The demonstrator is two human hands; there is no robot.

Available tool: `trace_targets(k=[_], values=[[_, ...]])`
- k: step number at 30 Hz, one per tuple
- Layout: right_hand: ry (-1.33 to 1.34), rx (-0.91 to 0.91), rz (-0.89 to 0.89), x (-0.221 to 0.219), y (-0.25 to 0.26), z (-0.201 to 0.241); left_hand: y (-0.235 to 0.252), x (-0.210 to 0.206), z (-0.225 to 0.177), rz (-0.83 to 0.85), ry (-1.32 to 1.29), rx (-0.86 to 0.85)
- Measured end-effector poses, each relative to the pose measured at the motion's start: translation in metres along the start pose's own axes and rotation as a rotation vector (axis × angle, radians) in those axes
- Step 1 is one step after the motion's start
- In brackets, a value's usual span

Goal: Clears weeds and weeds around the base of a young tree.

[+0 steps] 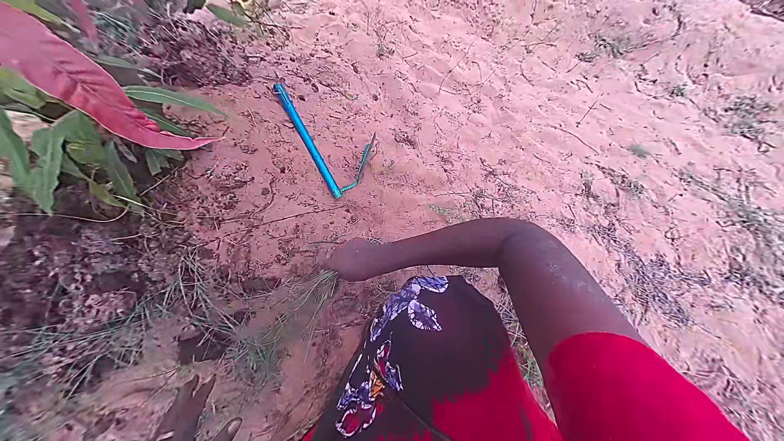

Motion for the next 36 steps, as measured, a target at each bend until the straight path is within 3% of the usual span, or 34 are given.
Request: trace_targets(k=[3,7,12,14,17,18,20,23,25,27,30,33,36], values=[[-0.048,0.084,0.029,-0.002,0.011,0.02,-0.003,0.007,-0.035,-0.161,0.06,-0.264],[-0.011,-0.124,-0.108,0.026,-0.031,0.009,-0.02,-0.008,-0.019,0.044,-0.051,-0.183],[-0.408,-0.594,-0.605,0.076,-0.167,-0.127,-0.038,-0.04,0.022,0.234,0.011,0.1],[-0.421,-0.815,-0.604,0.081,-0.238,-0.197,-0.039,-0.044,0.024,0.347,0.043,0.171],[-0.193,-1.161,-0.389,0.057,-0.305,-0.277,-0.034,-0.041,0.02,0.476,0.039,0.226],[-0.166,-1.159,-0.384,0.052,-0.299,-0.287,-0.032,-0.039,0.019,0.474,0.048,0.23],[-0.263,-0.948,-0.524,0.055,-0.252,-0.276,-0.028,-0.039,0.017,0.476,0.059,0.237],[-0.337,-0.532,-0.704,0.067,-0.127,-0.241,-0.018,-0.035,0.012,0.495,0.097,0.244],[-0.234,-0.41,-0.687,0.074,-0.037,-0.212,-0.016,-0.032,0.007,0.5,0.093,0.252],[0.056,-0.47,-0.633,0.083,0.036,-0.197,-0.019,-0.028,0.005,0.491,0.072,0.263],[0.467,-0.597,-0.69,0.083,0.106,-0.206,-0.035,-0.028,0.014,0.444,-0.019,0.293],[0.561,-0.704,-0.676,0.083,0.131,-0.208,-0.058,-0.03,0.026,0.438,-0.081,0.358],[0.693,-0.681,-0.76,0.078,0.133,-0.215,-0.07,-0.03,0.028,0.473,-0.048,0.416]])
Point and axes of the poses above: each hand's wrist, its own y-axis towards the middle knuckle, its own x-axis out of the back of the hand, z = x × y, the point moved 3 cm from there along y, towards the middle knuckle, and after that the axes turned 10 degrees about x, right-handed, at the moved point
